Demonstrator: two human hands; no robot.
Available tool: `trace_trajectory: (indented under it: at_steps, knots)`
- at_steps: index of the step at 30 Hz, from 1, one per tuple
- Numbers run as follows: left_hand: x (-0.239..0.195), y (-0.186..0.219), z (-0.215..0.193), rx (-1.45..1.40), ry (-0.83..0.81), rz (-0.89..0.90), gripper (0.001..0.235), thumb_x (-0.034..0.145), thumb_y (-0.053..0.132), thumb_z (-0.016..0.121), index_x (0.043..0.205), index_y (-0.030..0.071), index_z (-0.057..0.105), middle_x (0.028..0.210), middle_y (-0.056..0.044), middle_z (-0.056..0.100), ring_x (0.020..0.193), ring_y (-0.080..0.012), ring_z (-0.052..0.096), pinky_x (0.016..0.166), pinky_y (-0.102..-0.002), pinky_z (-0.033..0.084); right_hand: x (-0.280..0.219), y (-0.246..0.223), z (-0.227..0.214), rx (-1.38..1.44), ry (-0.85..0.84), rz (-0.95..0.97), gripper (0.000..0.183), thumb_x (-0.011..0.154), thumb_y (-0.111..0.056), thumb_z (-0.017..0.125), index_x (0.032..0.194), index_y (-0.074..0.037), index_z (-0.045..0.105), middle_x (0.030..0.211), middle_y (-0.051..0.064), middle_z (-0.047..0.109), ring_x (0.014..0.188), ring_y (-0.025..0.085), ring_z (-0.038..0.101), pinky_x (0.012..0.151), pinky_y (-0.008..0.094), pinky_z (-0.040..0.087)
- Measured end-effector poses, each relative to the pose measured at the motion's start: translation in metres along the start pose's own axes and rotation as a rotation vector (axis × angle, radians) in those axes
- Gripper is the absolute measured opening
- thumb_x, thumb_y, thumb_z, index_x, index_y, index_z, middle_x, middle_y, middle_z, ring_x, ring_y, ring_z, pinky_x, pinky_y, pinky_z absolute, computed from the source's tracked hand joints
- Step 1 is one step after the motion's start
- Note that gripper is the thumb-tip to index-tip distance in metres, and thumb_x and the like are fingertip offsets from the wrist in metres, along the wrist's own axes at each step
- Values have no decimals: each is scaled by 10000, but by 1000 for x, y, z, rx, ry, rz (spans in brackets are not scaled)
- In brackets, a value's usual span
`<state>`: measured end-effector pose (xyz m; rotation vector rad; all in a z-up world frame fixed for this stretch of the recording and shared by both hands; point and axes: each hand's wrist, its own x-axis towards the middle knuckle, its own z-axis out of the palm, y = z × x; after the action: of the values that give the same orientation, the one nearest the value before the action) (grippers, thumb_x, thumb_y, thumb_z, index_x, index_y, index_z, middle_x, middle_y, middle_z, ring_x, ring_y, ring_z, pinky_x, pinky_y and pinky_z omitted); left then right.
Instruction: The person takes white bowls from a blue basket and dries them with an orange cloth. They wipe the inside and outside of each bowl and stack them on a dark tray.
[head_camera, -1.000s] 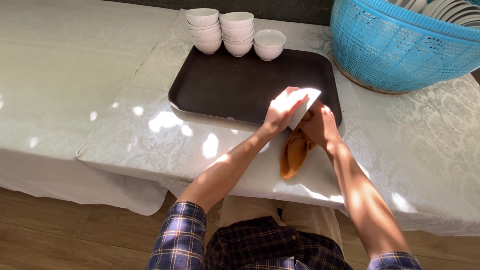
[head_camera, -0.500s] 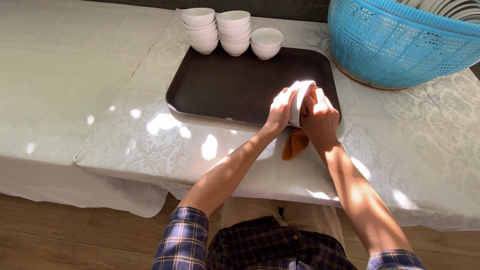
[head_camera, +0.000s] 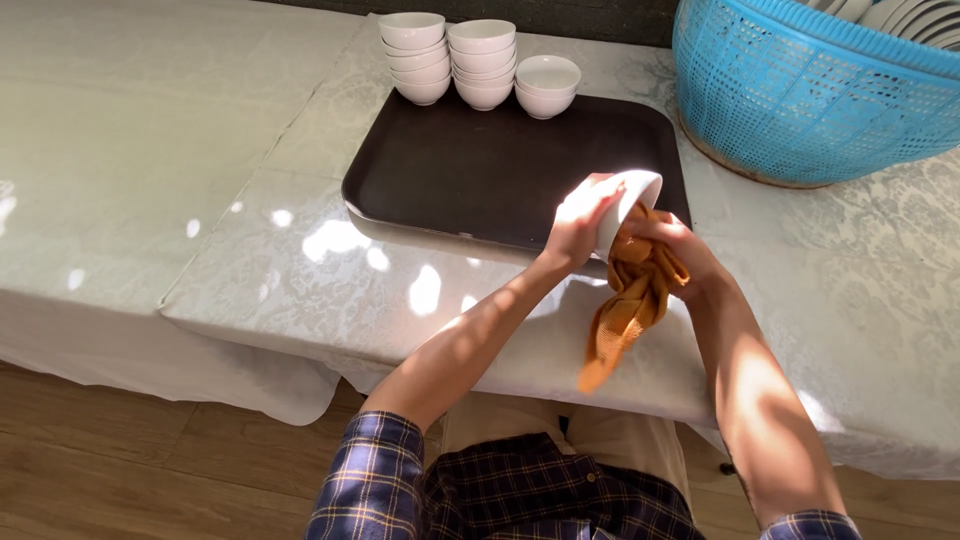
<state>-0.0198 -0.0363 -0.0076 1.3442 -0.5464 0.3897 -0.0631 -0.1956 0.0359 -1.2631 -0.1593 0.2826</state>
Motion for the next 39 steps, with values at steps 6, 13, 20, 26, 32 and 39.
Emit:
trace_trajectory:
  at_steps: [6,13,20,26,32,39]
  knots:
    - [5,-4,-15,178,-22,3,407,1126,270,423,1340,-20,613,1390,-266,586,1309,-407,558,1216,-474,377,17,14,-15,-60,-76,-133,266,834,-69,732,1070,23,652,924,153,698,805,296,742,759,414,605]
    - [-10,20,-9,103,-21,-212,436,1002,564,591,1247,224,714,1214,-93,707,1116,-223,684,1080,-387,501,-6,-4,24,-899,98,-184,423,737,-207,876,1009,76,720,926,246,693,961,379,658,847,514,518]
    - [5,-10,-4,-5,44,-134,452,1102,410,475,1375,86,633,1456,-183,574,1367,-325,528,1239,-445,336,36,28,-2,-1584,539,-1226,294,854,-250,839,1034,-57,710,989,117,577,809,325,675,677,434,586]
    - [-9,32,5,-263,75,-252,547,1104,430,435,1431,6,551,1510,-236,491,1328,-365,504,1041,-449,433,44,40,-23,-1570,593,-1561,332,870,-334,841,1115,-125,758,976,73,558,856,246,645,704,340,558]
    - [7,-2,-9,4,38,-183,501,1081,514,477,1352,123,634,1396,-193,599,1261,-321,603,1144,-447,438,42,37,-1,-1632,564,-1296,259,816,-164,773,1045,-86,681,1037,129,559,940,342,631,764,435,563]
    - [-16,58,-19,182,-1,-118,433,996,530,604,1277,209,680,1303,-96,663,1209,-285,660,1038,-398,541,34,36,-11,-1155,370,-431,338,811,-356,800,1040,-120,720,928,135,699,968,437,685,837,602,507]
